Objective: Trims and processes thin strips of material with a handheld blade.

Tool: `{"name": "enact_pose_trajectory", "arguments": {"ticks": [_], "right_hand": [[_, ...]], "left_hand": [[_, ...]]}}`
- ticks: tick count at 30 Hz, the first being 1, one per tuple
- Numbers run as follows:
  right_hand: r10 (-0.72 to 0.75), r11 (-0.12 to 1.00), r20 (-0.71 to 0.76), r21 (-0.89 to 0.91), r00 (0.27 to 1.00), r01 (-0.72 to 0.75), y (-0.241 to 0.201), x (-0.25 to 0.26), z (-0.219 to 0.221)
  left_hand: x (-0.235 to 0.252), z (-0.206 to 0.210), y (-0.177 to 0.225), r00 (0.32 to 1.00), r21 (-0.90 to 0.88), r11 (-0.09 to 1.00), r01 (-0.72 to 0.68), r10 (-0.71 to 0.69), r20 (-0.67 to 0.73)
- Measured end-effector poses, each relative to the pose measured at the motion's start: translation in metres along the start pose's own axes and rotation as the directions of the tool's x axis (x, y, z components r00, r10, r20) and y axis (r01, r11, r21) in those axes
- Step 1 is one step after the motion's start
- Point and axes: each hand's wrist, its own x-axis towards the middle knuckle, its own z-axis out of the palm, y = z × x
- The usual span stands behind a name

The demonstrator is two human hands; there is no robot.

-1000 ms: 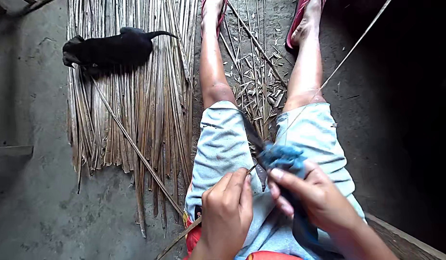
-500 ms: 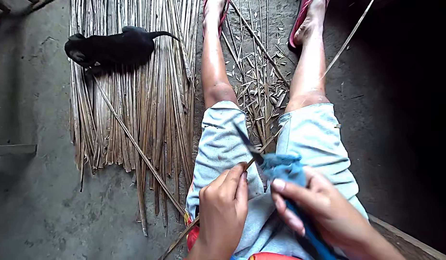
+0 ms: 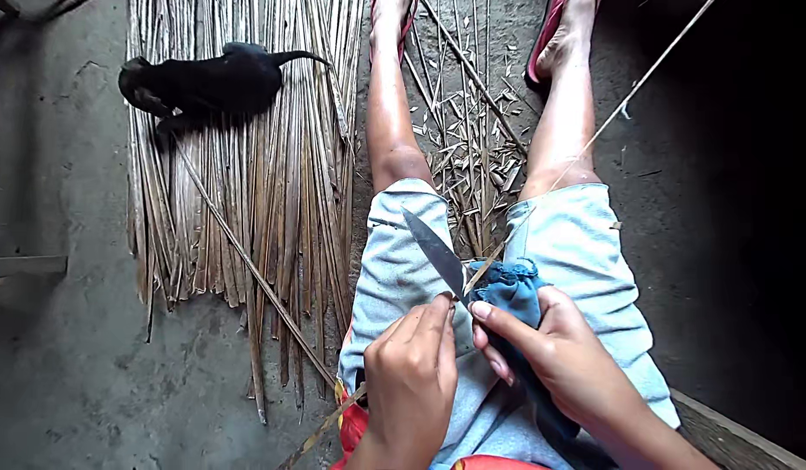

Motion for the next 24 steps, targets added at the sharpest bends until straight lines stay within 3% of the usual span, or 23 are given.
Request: {"name": "enact_pose_trajectory", "arguments": {"ticks": [5, 11, 13, 16, 18, 24], "right_hand": [[-0.204, 0.979, 0.031, -0.011, 0.978, 0.205, 0.021, 0.009, -0.009], [-0.38, 0.925, -0.14, -0.069, 0.914, 0.374, -0.003, 0.026, -0.029], [-0.387, 0.922, -0.082, -0.056, 0.918, 0.384, -0.008, 0.022, -0.034], [-0.141, 0.988, 0.181, -0.034, 0.973, 0.15, 0.0, 0.003, -0.027], [0.024, 0.999, 0.285, 0.034, 0.958, -0.036, 0.01, -0.003, -0.022], [0.109, 0.96, 0.379, 0.198, 0.919, -0.196, 0.012, 0.002, -0.027]], "left_hand": [[0.0, 0.002, -0.001, 1.0, -0.01, 1.0, 0.009, -0.009, 0.003], [0.002, 0.002, 0.003, 0.999, -0.004, 0.999, 0.037, -0.037, -0.005], [0.003, 0.003, 0.001, 0.999, -0.001, 0.999, 0.05, -0.05, -0.018], [0.003, 0.005, 0.002, 0.998, 0.001, 0.998, 0.056, -0.056, -0.032], [0.003, 0.007, 0.003, 0.997, 0.048, 0.997, 0.055, -0.053, -0.053], [0.001, 0.005, 0.002, 0.999, 0.036, 0.999, 0.037, -0.035, -0.034]]}}
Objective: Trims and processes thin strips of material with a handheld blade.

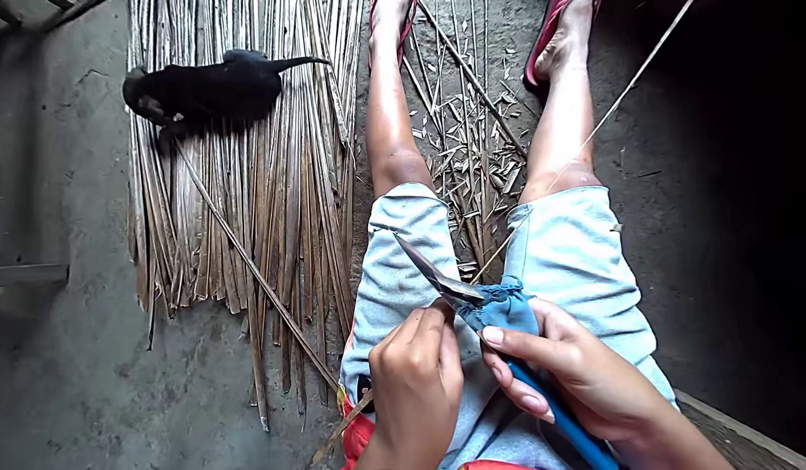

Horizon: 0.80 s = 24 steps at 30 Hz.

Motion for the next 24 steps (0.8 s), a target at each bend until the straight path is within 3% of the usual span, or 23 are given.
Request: {"name": "enact_pose_trajectory", "arguments": {"ticks": [4, 12, 24], "right_hand": [[0.089, 0.993, 0.04, 0.071, 0.995, -0.092, -0.009, -0.004, 0.001], [0.062, 0.996, 0.061, 0.061, 0.996, -0.066, 0.007, -0.009, 0.006], [-0.095, 0.991, -0.169, -0.104, 0.981, 0.078, 0.006, 0.006, 0.013]], "left_hand": [[0.001, 0.0, 0.001, 1.0, -0.006, 1.0, -0.004, 0.004, -0.012], [0.0, -0.002, 0.0, 1.0, -0.016, 1.0, 0.02, -0.021, -0.006], [-0.002, 0.0, 0.003, 1.0, -0.085, 0.996, 0.008, -0.008, 0.006]]}}
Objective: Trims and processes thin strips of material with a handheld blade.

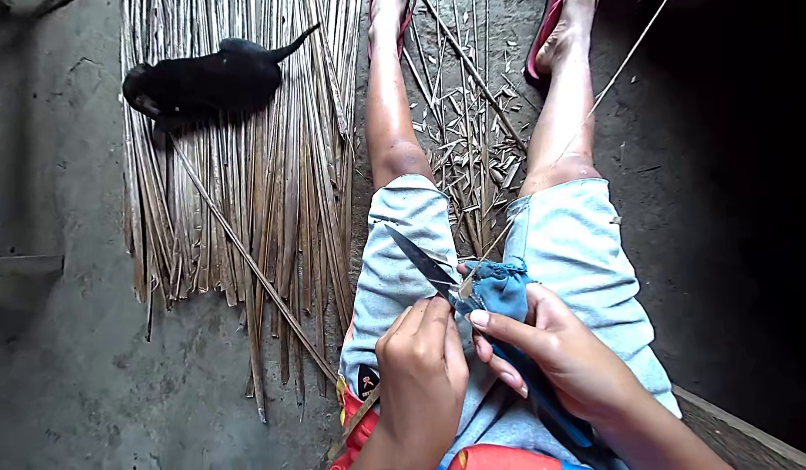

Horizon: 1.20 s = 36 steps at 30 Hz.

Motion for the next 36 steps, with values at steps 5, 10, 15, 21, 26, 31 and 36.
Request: {"name": "enact_pose_trajectory", "arguments": {"ticks": [5, 10, 15, 21, 26, 31, 36], "right_hand": [[-0.051, 0.998, -0.02, -0.027, 0.999, 0.05, 0.004, 0.004, 0.0], [-0.12, 0.986, -0.034, -0.116, 0.992, 0.116, 0.006, 0.009, 0.001], [-0.155, 0.976, -0.021, -0.158, 0.988, 0.15, 0.01, 0.013, -0.002], [-0.347, 0.912, -0.22, -0.306, 0.912, 0.273, -0.001, 0.035, -0.026], [-0.191, 0.961, 0.085, -0.185, 0.978, 0.204, -0.005, 0.019, -0.022], [-0.014, 1.0, 0.212, 0.001, 0.977, 0.014, 0.011, 0.015, -0.011], [-0.043, 0.999, 0.216, 0.037, 0.976, 0.036, 0.011, 0.017, -0.013]], "left_hand": [[0.0, 0.0, -0.001, 0.999, 0.012, 0.999, 0.033, -0.033, 0.016], [0.001, -0.001, -0.002, 0.998, 0.026, 0.998, 0.058, -0.059, 0.025], [0.002, -0.001, -0.003, 0.995, 0.004, 0.996, 0.087, -0.087, 0.046], [-0.002, -0.009, -0.017, 0.976, -0.077, 0.975, 0.207, -0.2, 0.089], [-0.002, -0.012, -0.02, 0.961, -0.161, 0.949, 0.272, -0.258, 0.104], [0.002, -0.017, -0.016, 0.974, -0.17, 0.961, 0.218, -0.203, 0.1], [0.0, -0.018, -0.016, 0.972, -0.175, 0.966, 0.191, -0.16, 0.175]]}}
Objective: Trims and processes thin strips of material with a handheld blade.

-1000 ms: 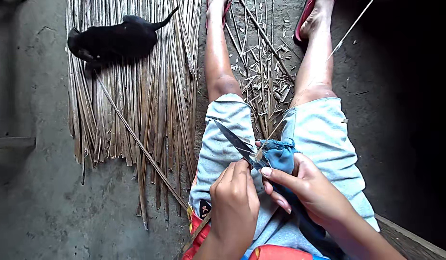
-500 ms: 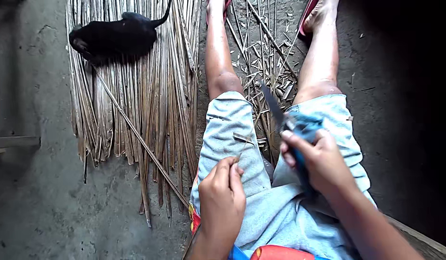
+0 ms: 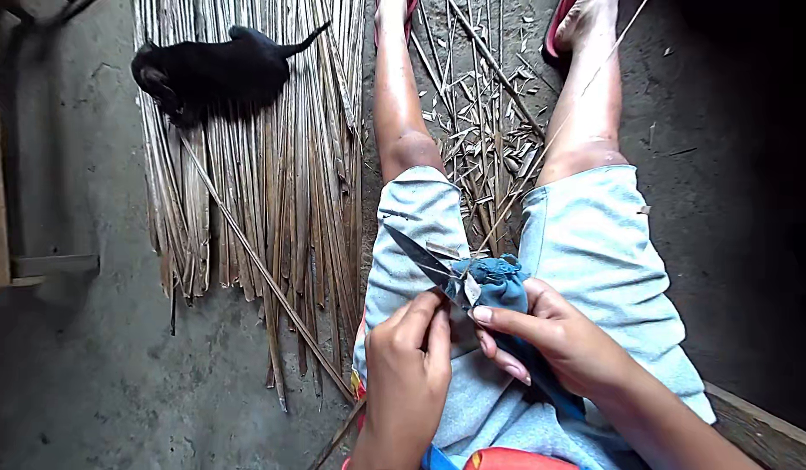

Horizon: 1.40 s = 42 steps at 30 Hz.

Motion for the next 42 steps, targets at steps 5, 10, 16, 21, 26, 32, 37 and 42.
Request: {"name": "enact_pose_trajectory", "arguments": {"ticks": [5, 10, 16, 21, 26, 32, 37, 42], "right_hand": [[-0.182, 0.978, -0.192, -0.141, 0.964, 0.156, -0.021, 0.009, -0.011], [-0.157, 0.978, -0.132, -0.157, 0.979, 0.136, -0.022, 0.003, -0.012], [-0.059, 0.996, 0.012, -0.074, 0.998, 0.06, 0.011, -0.003, 0.0], [-0.261, 0.965, -0.122, -0.032, 0.958, 0.259, -0.029, 0.008, -0.025], [-0.055, 0.994, 0.183, -0.081, 0.982, 0.07, 0.002, -0.012, -0.015], [-0.104, 0.992, 0.051, -0.068, 0.993, 0.107, -0.016, -0.005, -0.02], [-0.291, 0.951, -0.131, -0.149, 0.948, 0.272, -0.064, 0.004, -0.046], [-0.356, 0.933, -0.261, -0.144, 0.897, 0.329, -0.085, 0.001, -0.065]], "left_hand": [[-0.012, -0.004, 0.0, 1.0, -0.022, 1.0, 0.01, -0.01, 0.015], [-0.017, -0.006, 0.0, 0.999, -0.031, 0.999, 0.027, -0.026, 0.018], [-0.015, -0.011, -0.004, 0.996, -0.138, 0.99, 0.042, -0.031, 0.084], [-0.015, -0.028, -0.001, 0.935, -0.455, 0.851, 0.263, -0.109, 0.337], [-0.013, -0.028, 0.003, 0.922, -0.537, 0.778, 0.325, -0.134, 0.364], [-0.014, -0.028, 0.003, 0.915, -0.545, 0.769, 0.335, -0.128, 0.383], [-0.015, -0.032, 0.003, 0.895, -0.552, 0.76, 0.344, -0.089, 0.436], [-0.022, -0.042, -0.013, 0.877, -0.512, 0.8, 0.314, -0.038, 0.478]]}}
